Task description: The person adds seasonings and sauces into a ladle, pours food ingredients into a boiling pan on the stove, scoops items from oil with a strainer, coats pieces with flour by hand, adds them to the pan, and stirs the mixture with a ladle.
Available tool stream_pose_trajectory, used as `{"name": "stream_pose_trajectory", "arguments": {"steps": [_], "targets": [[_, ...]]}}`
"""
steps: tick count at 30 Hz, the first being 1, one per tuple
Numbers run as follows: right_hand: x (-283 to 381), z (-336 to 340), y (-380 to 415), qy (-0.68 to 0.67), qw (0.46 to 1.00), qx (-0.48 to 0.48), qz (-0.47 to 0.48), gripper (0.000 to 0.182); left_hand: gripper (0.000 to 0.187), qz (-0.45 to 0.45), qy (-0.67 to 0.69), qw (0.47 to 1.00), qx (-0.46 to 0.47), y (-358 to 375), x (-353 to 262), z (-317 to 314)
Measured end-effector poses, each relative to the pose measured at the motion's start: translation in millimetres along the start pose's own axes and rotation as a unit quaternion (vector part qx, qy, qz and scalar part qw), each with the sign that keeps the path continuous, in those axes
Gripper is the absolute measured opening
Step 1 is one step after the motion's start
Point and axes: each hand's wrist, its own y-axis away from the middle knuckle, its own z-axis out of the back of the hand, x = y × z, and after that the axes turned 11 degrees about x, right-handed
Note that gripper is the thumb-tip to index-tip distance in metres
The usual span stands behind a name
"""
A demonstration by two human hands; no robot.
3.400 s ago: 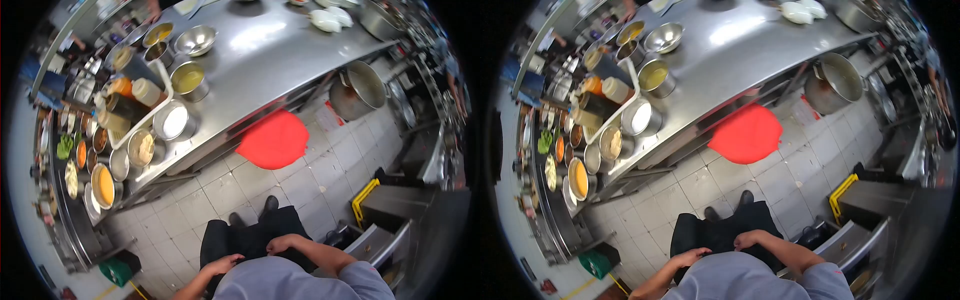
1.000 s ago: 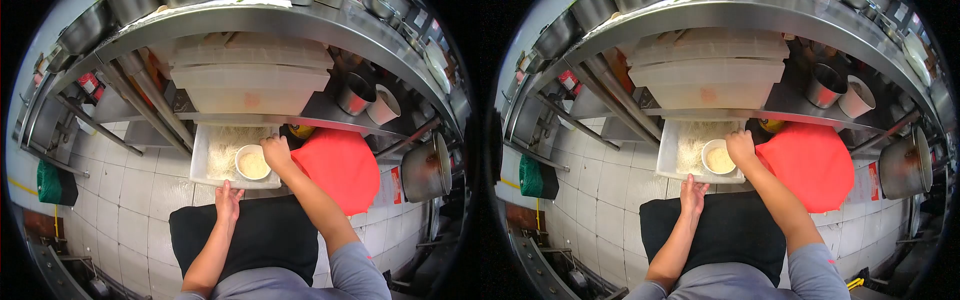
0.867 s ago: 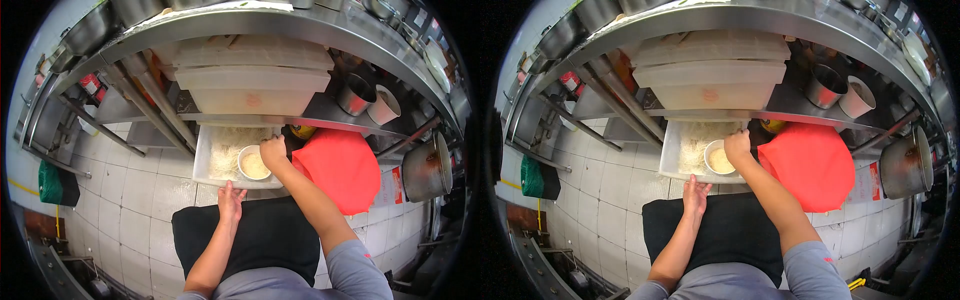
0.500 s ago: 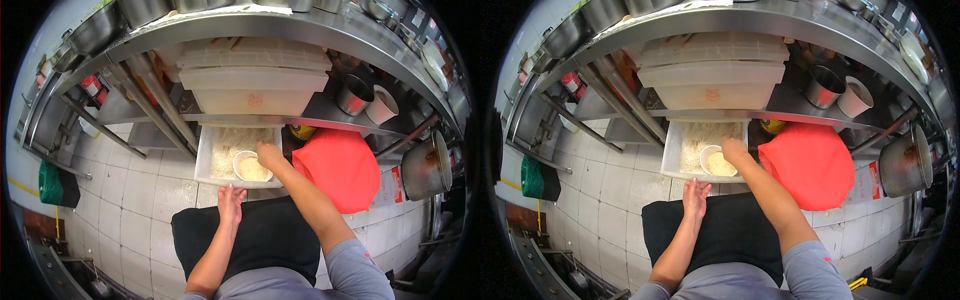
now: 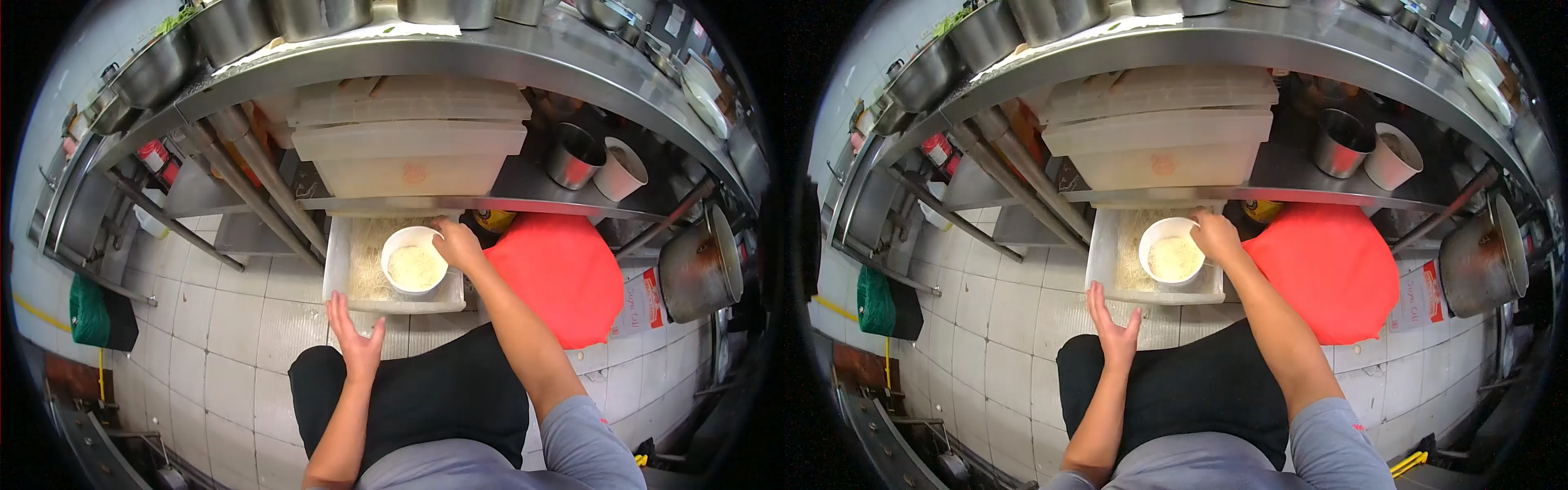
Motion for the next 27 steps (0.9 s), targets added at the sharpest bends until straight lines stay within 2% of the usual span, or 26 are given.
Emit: {"name": "stream_pose_trajectory", "arguments": {"steps": [1, 3, 4, 6, 9, 12, 15, 21, 23, 25, 27], "targets": [[-6, 2, -2, -0.001, 1.0, -0.002, 0.0, 0.027, 0.08, -0.002, -0.001, 1.0, 0.0, -4, -2, 2], [2, 21, 0, -0.031, 0.998, -0.002, 0.054, 0.028, 0.083, -0.067, -0.092, 0.988, 0.103, -13, -2, 6], [7, 32, 4, -0.041, 0.997, -0.005, 0.057, 0.027, 0.083, -0.067, -0.093, 0.988, 0.104, -17, 0, 7], [18, 56, 14, -0.044, 0.998, 0.006, 0.047, 0.026, 0.087, -0.073, -0.175, 0.969, 0.158, -28, 9, 7], [23, 88, 29, -0.05, 0.998, 0.013, 0.032, 0.026, 0.086, -0.11, -0.199, 0.953, 0.201, -39, 14, 5], [16, 105, 37, -0.024, 0.998, 0.008, 0.06, 0.024, 0.084, -0.122, -0.191, 0.95, 0.216, -50, 12, 3], [0, 98, 35, 0.015, 0.995, 0.05, 0.084, 0.024, 0.088, -0.134, -0.191, 0.946, 0.226, -60, 11, 3], [-4, 122, 58, -0.02, 0.998, 0.064, 0.013, 0.025, 0.098, -0.107, -0.18, 0.937, 0.278, -76, 3, 6], [-13, 141, 65, -0.04, 0.998, 0.05, 0.009, 0.026, 0.1, -0.099, -0.174, 0.938, 0.283, -78, 3, 6], [-24, 166, 72, -0.112, 0.994, 0.004, -0.005, 0.028, 0.1, -0.101, -0.178, 0.936, 0.285, -77, 6, 5], [-33, 197, 75, -0.115, 0.992, -0.04, -0.035, 0.029, 0.1, -0.104, -0.183, 0.934, 0.287, -78, 6, 3]]}}
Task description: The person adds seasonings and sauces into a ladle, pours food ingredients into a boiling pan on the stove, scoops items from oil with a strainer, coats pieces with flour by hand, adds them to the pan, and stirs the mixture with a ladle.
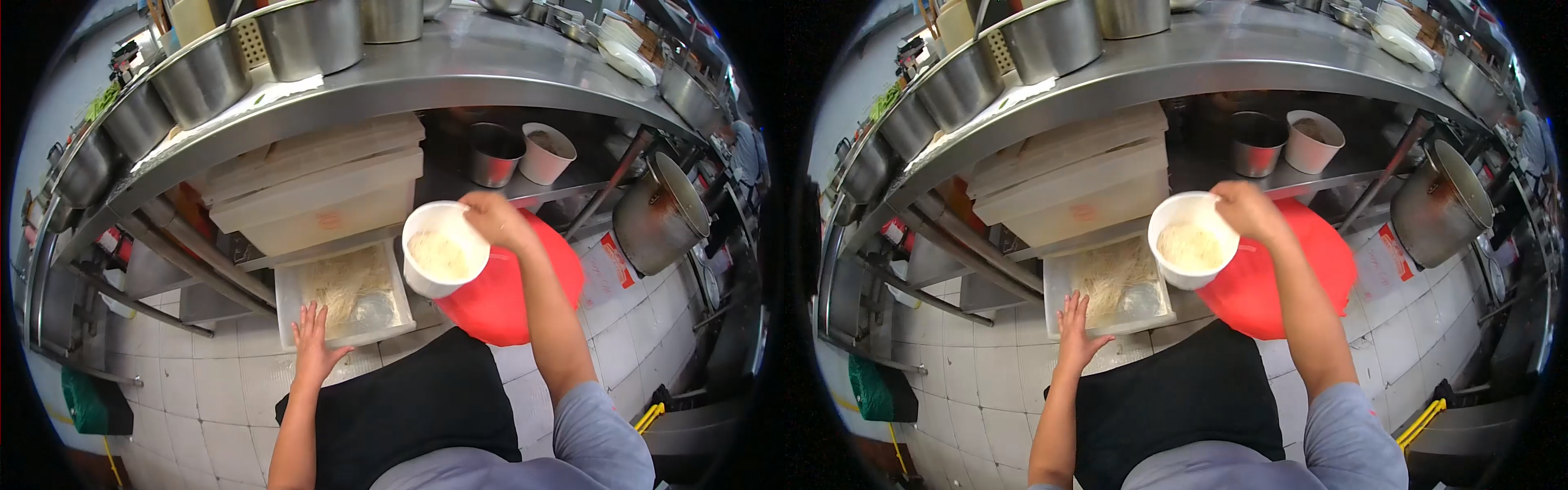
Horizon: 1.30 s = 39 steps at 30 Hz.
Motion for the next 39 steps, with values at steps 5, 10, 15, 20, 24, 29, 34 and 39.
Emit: {"name": "stream_pose_trajectory", "arguments": {"steps": [5, 10, 15, 20, 24, 29, 34, 39], "targets": [[-7, 55, -25, 0.131, 0.98, -0.143, -0.044, 0.031, 0.099, 0.009, -0.002, 1.0, 0.004, 0, -2, 1], [-7, 52, -55, -0.012, 0.98, -0.169, -0.105, 0.034, 0.098, 0.012, 0.005, 1.0, -0.001, 2, -2, 3], [-19, 33, -61, -0.157, 0.964, -0.203, -0.071, 0.037, 0.095, 0.005, -0.001, 1.0, -0.009, 3, 2, 1], [-17, 12, -6, -0.089, 0.95, -0.298, -0.005, 0.021, 0.095, 0.005, -0.004, 1.0, -0.011, 4, -1, 2], [23, -104, 14, -0.096, 0.995, 0.013, 0.022, 0.02, 0.094, -0.001, -0.017, 1.0, -0.003, 2, -5, 3], [6, -218, -53, 0.265, 0.951, 0.029, 0.159, 0.053, 0.095, -0.004, -0.028, 0.999, -0.014, 3, -7, -4], [1, -241, -77, 0.358, 0.931, 0.009, 0.076, 0.063, 0.093, 0.008, -0.042, 0.998, -0.036, 5, -10, -12], [7, -245, -75, 0.353, 0.932, 0.006, 0.085, 0.06, 0.095, -0.002, -0.045, 0.998, -0.051, -1, -12, -14]]}}
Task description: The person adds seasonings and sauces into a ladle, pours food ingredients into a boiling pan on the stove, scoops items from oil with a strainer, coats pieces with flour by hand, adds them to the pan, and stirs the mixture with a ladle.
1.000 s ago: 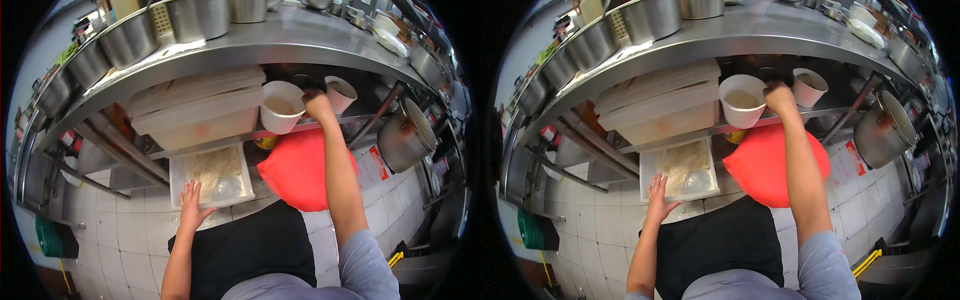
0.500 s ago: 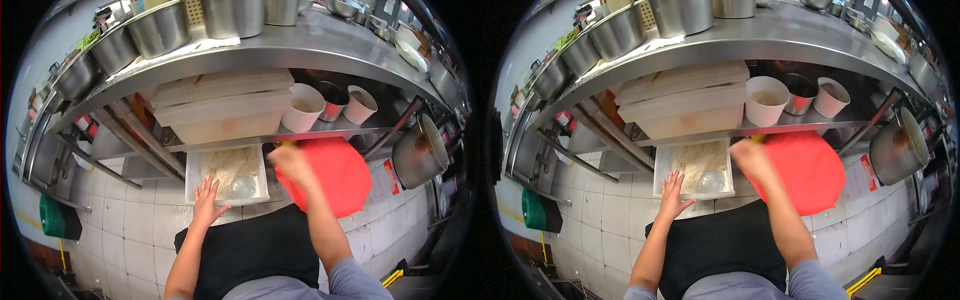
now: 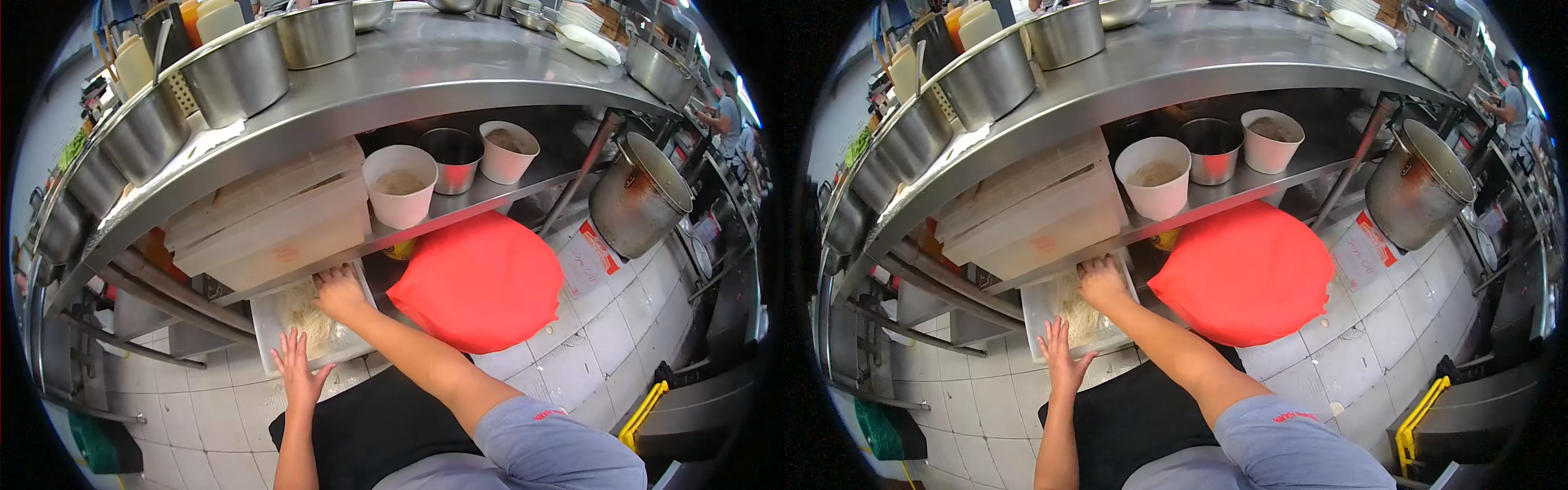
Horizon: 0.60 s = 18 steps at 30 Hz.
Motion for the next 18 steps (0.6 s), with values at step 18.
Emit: {"name": "stream_pose_trajectory", "arguments": {"steps": [18], "targets": [[5, 4, -8, -0.002, 0.999, -0.051, -0.014, 0.047, 0.064, 0.031, -0.049, 0.994, -0.097, -151, 49, -16]]}}
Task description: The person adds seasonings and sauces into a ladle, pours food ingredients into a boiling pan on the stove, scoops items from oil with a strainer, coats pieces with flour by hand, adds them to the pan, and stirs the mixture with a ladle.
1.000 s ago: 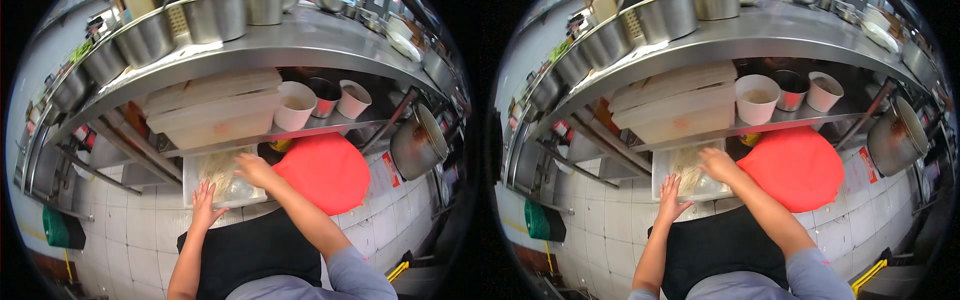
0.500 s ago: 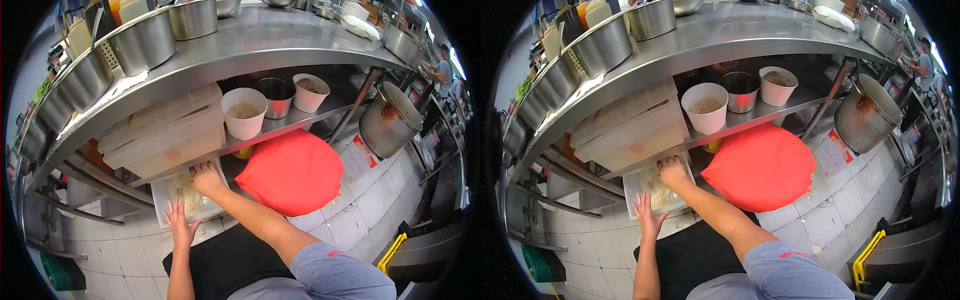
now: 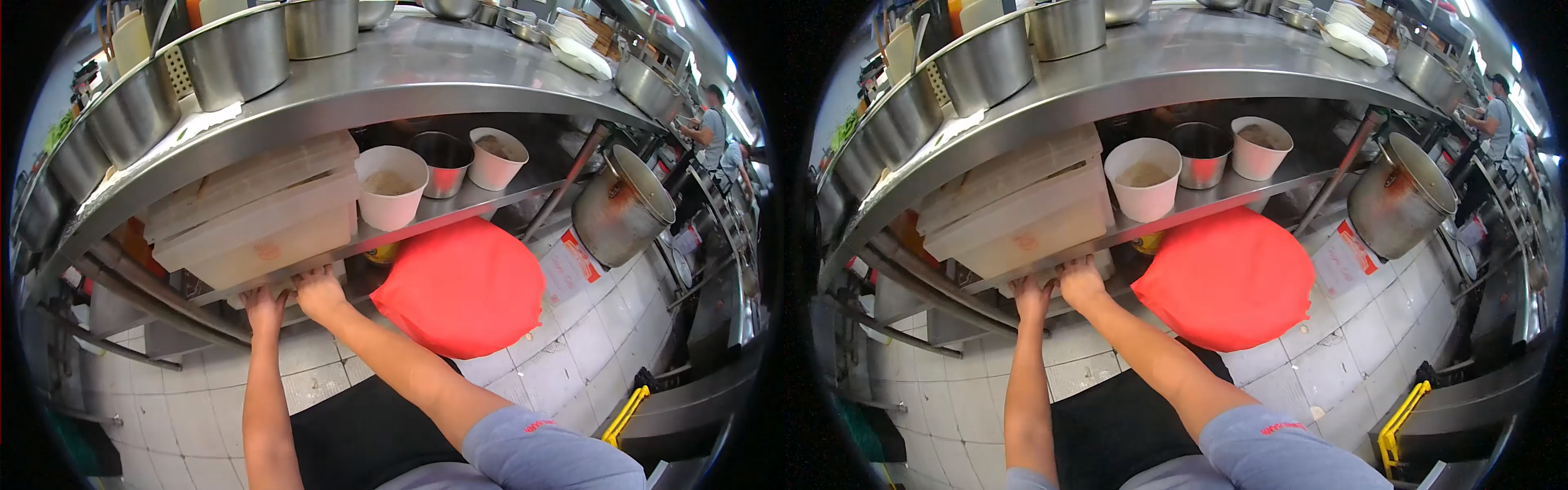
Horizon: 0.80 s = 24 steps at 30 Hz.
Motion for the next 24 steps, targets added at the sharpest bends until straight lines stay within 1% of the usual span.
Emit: {"name": "stream_pose_trajectory", "arguments": {"steps": [1, 2, 3, 4, 5, 6, 7, 8, 9, 10, 11, 12, 13, 14, 16, 18, 19, 20, 21, 22, 23, 24], "targets": [[1, -2, -1, -0.003, 1.0, 0.0, 0.004, 0.047, 0.063, 0.008, -0.005, 0.999, 0.034, -1, -2, 6], [1, 0, -2, -0.014, 1.0, 0.02, -0.003, 0.048, 0.063, 0.012, -0.008, 0.999, 0.034, -3, -3, 7], [0, 2, 0, -0.026, 0.999, 0.041, -0.011, 0.049, 0.061, 0.022, -0.008, 0.998, 0.052, -4, -5, 8], [1, 4, 4, -0.03, 0.999, 0.043, -0.01, 0.049, 0.06, 0.032, -0.007, 0.997, 0.071, -4, -4, 12], [1, 2, 12, -0.054, 0.998, -0.03, 0.004, 0.049, 0.06, 0.034, -0.01, 0.997, 0.076, -1, -1, 15], [-1, 5, 22, -0.075, 0.992, -0.1, 0.017, 0.05, 0.057, 0.007, -0.014, 0.998, 0.06, 3, 1, 18], [-5, 9, 38, -0.079, 0.992, -0.093, 0.014, 0.05, 0.055, -0.019, -0.018, 0.999, 0.048, 9, 3, 23], [-11, 21, 56, -0.124, 0.989, -0.064, 0.055, 0.053, 0.055, -0.014, -0.016, 0.998, 0.054, 16, 5, 36], [-20, 36, 73, -0.171, 0.98, -0.033, 0.098, 0.055, 0.052, -0.067, -0.02, 0.997, 0.038, 28, 8, 59], [-38, 60, 83, -0.239, 0.958, 0.148, 0.048, 0.054, 0.05, -0.12, -0.024, 0.992, 0.022, 40, 11, 77], [-61, 83, 92, -0.298, 0.9, 0.319, -0.005, 0.055, 0.047, -0.113, 0.006, 0.993, 0.025, 55, 24, 88], [-82, 92, 108, -0.505, 0.807, 0.276, -0.133, 0.058, 0.044, -0.107, 0.036, 0.993, 0.025, 74, 42, 99], [-99, 111, 115, -0.55, 0.792, 0.16, -0.211, 0.06, 0.035, -0.044, 0.055, 0.997, 0.042, 100, 70, 99], [-116, 149, 108, -0.523, 0.796, 0.124, -0.279, 0.059, 0.026, 0.023, 0.073, 0.995, 0.058, 131, 98, 97], [-167, 169, 87, -0.531, 0.798, 0.005, -0.286, 0.055, 0.014, 0.131, 0.116, 0.984, 0.033, 194, 126, 115], [-164, 219, 46, -0.496, 0.763, -0.002, -0.415, 0.045, 0.014, 0.24, 0.115, 0.964, -0.018, 264, 145, 118], [-177, 206, 38, -0.496, 0.766, 0.0, -0.409, 0.045, 0.013, 0.294, 0.117, 0.948, -0.001, 295, 143, 126], [-205, 166, 33, -0.474, 0.81, -0.014, -0.344, 0.042, 0.012, 0.35, 0.119, 0.929, 0.015, 325, 138, 135], [-217, 151, 31, -0.451, 0.849, -0.026, -0.275, 0.041, 0.008, 0.391, 0.201, 0.898, -0.014, 354, 128, 139], [-207, 166, 31, -0.451, 0.852, -0.02, -0.265, 0.041, 0.006, 0.429, 0.281, 0.857, -0.046, 374, 115, 143], [-193, 182, 35, -0.544, 0.771, -0.037, -0.33, 0.035, 0.008, 0.427, 0.318, 0.844, -0.07, 385, 96, 154], [-181, 197, 44, -0.624, 0.674, -0.051, -0.392, 0.029, 0.013, 0.424, 0.353, 0.829, -0.093, 395, 73, 165]]}}
